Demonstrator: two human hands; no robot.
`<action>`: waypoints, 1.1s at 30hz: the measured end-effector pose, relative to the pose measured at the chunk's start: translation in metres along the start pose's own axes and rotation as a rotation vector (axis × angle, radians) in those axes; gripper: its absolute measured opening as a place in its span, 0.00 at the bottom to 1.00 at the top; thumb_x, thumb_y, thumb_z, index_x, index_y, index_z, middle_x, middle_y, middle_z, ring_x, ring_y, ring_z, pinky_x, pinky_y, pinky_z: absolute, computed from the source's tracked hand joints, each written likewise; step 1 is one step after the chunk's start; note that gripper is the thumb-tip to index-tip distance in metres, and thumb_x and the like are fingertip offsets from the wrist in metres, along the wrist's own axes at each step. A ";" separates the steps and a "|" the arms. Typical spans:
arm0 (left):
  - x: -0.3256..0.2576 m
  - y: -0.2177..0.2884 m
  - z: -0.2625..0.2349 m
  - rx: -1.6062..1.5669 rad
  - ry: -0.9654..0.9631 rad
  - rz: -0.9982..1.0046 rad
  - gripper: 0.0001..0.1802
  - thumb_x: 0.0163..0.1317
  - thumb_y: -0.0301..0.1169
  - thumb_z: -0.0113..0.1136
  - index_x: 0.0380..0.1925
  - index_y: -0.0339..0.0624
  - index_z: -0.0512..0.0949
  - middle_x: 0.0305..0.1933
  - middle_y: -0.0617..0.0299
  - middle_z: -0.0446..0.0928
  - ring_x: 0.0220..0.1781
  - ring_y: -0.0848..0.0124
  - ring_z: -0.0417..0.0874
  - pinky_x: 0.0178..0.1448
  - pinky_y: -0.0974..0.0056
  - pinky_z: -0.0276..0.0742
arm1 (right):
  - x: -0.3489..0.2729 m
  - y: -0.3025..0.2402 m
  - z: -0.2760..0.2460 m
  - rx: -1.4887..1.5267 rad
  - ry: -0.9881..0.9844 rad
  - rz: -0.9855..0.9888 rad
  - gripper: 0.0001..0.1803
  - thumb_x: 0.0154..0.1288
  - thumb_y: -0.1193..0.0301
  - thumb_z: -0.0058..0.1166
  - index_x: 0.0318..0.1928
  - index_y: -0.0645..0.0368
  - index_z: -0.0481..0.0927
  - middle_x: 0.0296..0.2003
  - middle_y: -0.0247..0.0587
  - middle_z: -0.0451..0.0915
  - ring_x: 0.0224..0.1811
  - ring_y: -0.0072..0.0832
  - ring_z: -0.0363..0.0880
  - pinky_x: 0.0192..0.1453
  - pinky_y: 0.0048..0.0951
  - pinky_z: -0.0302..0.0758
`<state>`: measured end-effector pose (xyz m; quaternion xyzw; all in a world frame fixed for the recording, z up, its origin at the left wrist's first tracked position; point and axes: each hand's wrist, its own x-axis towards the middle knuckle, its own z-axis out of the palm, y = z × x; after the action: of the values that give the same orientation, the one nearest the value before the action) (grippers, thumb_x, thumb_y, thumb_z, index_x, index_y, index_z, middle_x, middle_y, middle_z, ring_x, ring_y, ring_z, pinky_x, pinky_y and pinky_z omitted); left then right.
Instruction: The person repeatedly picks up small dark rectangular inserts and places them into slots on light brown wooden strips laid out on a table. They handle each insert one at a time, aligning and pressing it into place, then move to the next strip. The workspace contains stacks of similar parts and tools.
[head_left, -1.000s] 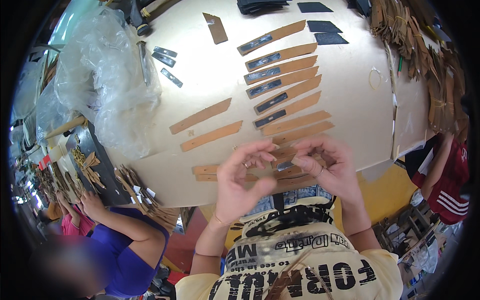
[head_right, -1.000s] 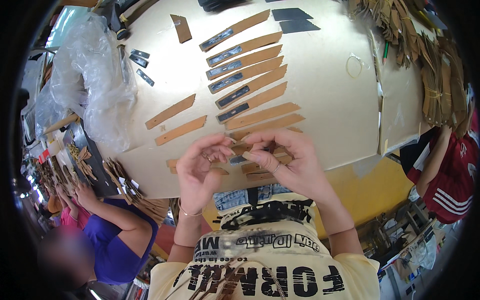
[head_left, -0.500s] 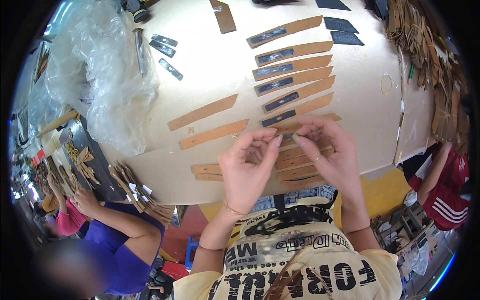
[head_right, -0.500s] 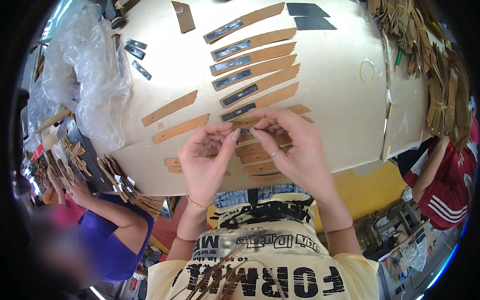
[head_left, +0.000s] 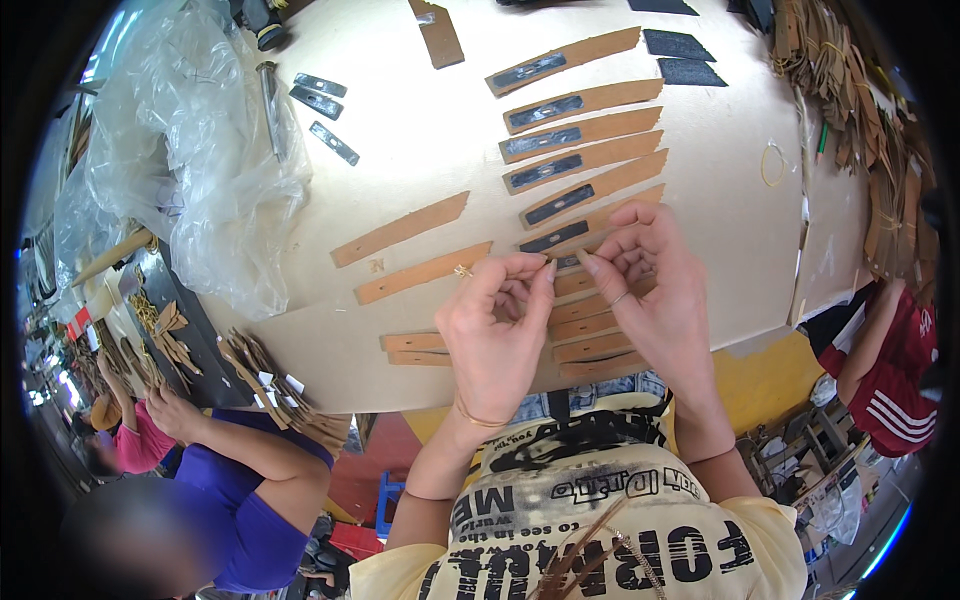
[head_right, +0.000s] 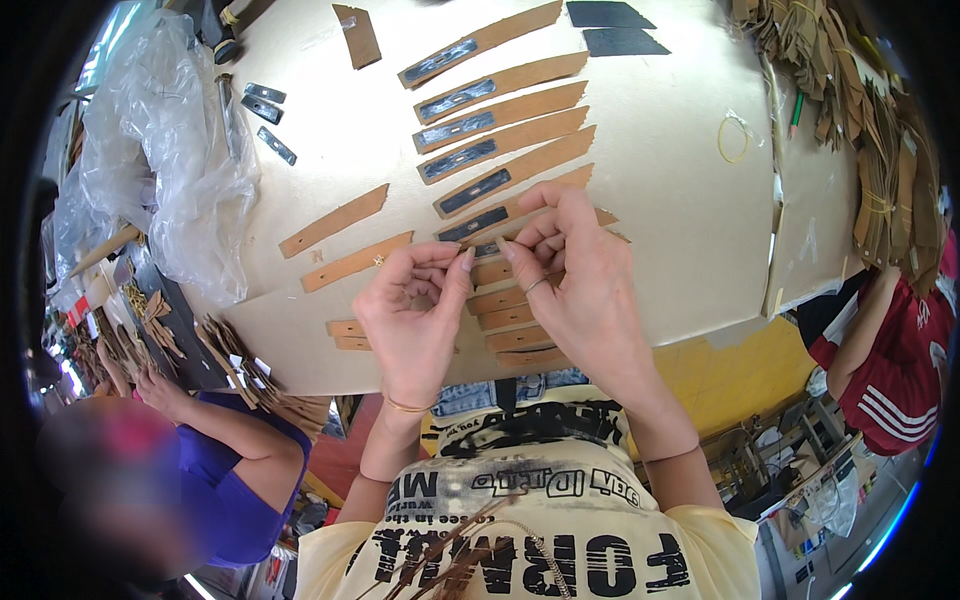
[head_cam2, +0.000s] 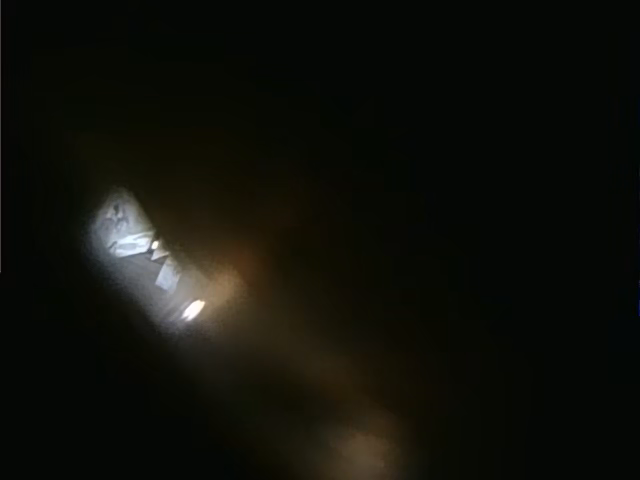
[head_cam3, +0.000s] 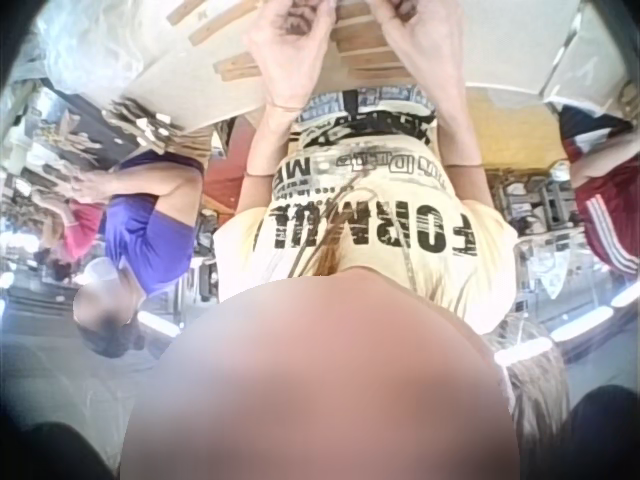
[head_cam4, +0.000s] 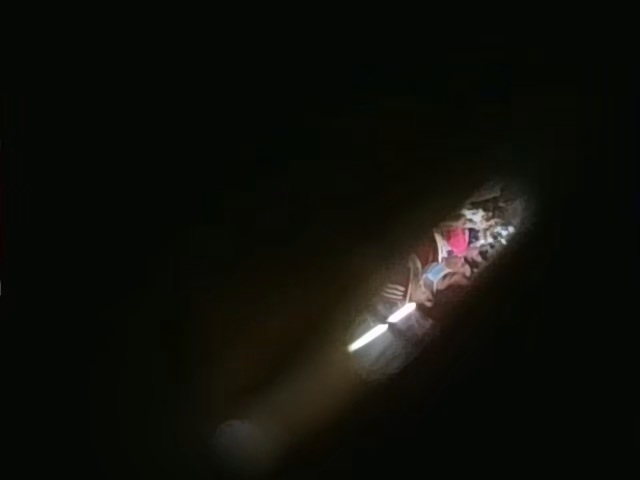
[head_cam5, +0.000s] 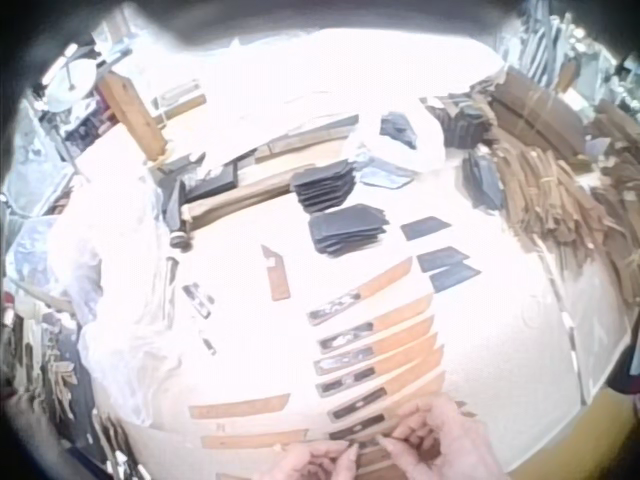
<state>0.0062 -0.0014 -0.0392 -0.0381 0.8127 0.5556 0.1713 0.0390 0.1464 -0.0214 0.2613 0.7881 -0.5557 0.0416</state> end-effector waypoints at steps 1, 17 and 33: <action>0.000 0.001 0.000 0.013 0.002 0.007 0.06 0.58 0.19 0.70 0.34 0.35 0.83 0.27 0.62 0.82 0.25 0.80 0.78 0.30 0.74 0.73 | 0.000 0.000 0.000 0.001 -0.005 0.002 0.20 0.63 0.81 0.64 0.52 0.62 0.71 0.29 0.34 0.80 0.30 0.17 0.77 0.35 0.20 0.73; 0.001 0.002 0.000 0.077 -0.008 0.055 0.06 0.57 0.19 0.70 0.33 0.36 0.82 0.26 0.61 0.81 0.25 0.78 0.79 0.30 0.72 0.75 | 0.005 -0.001 -0.003 -0.005 -0.030 0.022 0.22 0.62 0.83 0.63 0.51 0.59 0.65 0.28 0.35 0.81 0.29 0.18 0.78 0.34 0.19 0.74; -0.009 -0.012 -0.001 0.300 0.116 0.380 0.15 0.53 0.16 0.69 0.40 0.41 0.85 0.40 0.57 0.78 0.31 0.67 0.80 0.32 0.67 0.75 | 0.004 0.000 -0.003 -0.025 -0.041 0.001 0.23 0.63 0.83 0.63 0.52 0.58 0.64 0.28 0.34 0.81 0.28 0.16 0.77 0.32 0.18 0.73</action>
<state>0.0176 -0.0078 -0.0471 0.1094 0.8872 0.4478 0.0207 0.0364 0.1506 -0.0222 0.2494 0.7938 -0.5513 0.0613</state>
